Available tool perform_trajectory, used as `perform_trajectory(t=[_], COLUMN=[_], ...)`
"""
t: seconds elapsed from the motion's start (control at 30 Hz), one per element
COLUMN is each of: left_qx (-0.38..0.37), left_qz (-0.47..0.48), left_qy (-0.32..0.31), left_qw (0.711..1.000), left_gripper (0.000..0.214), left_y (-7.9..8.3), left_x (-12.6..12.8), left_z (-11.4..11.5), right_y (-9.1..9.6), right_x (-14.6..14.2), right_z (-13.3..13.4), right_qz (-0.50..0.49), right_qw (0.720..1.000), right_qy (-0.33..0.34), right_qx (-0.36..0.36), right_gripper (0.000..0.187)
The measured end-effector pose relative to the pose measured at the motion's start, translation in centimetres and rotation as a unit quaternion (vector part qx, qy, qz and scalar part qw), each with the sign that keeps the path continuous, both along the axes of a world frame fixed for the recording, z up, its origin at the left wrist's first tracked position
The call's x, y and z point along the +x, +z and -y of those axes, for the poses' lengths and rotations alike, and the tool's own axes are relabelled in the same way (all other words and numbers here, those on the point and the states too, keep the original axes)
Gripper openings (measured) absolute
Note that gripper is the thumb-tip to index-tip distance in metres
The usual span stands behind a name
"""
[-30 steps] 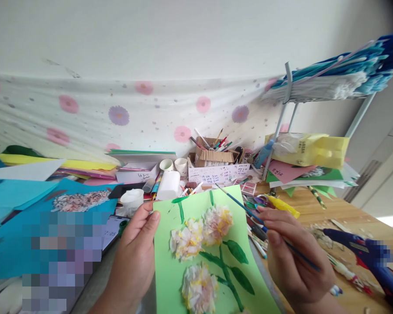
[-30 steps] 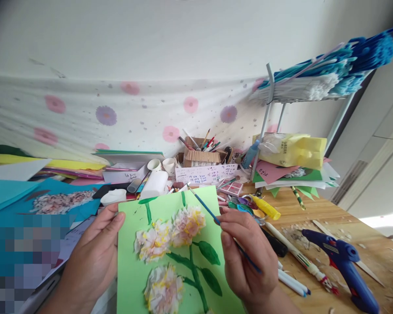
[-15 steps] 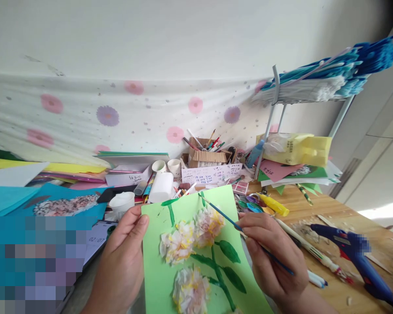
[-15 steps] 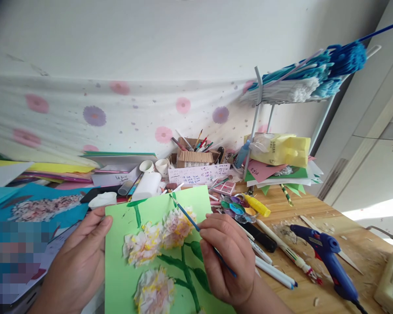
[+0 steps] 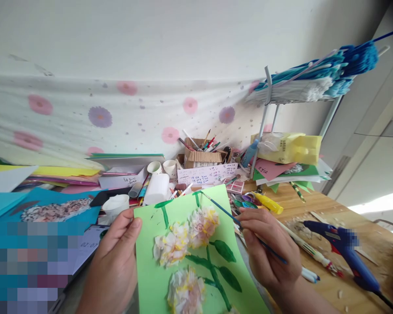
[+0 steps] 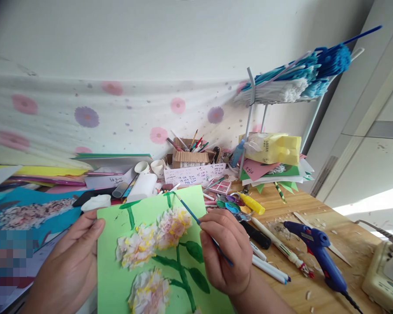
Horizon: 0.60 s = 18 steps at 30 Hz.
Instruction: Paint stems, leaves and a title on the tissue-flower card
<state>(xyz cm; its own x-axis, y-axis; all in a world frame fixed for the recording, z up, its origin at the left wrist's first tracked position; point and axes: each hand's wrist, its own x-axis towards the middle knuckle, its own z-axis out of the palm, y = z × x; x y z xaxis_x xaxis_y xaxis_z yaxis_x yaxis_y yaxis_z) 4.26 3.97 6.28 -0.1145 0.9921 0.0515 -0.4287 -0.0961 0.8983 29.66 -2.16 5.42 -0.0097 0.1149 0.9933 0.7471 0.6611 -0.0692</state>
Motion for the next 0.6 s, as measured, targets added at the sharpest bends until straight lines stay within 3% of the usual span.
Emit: perform_trajectory(t=[0.27,0.6], left_qx=[-0.004,0.000], left_qz=[0.004,0.000], left_qy=[-0.003,0.015], left_qw=[1.000,1.000], left_gripper=[0.057,0.057], left_y=[-0.03,0.44], left_x=[0.00,0.34], left_z=[-0.02,0.21], right_y=[0.21,0.12], right_x=[-0.50,-0.53], right_z=[0.90,0.29], right_qz=[0.060,0.051], right_qw=[0.998,0.999], right_qy=[0.025,0.018], right_qx=[-0.002,-0.004], right_gripper=[0.031,0.029])
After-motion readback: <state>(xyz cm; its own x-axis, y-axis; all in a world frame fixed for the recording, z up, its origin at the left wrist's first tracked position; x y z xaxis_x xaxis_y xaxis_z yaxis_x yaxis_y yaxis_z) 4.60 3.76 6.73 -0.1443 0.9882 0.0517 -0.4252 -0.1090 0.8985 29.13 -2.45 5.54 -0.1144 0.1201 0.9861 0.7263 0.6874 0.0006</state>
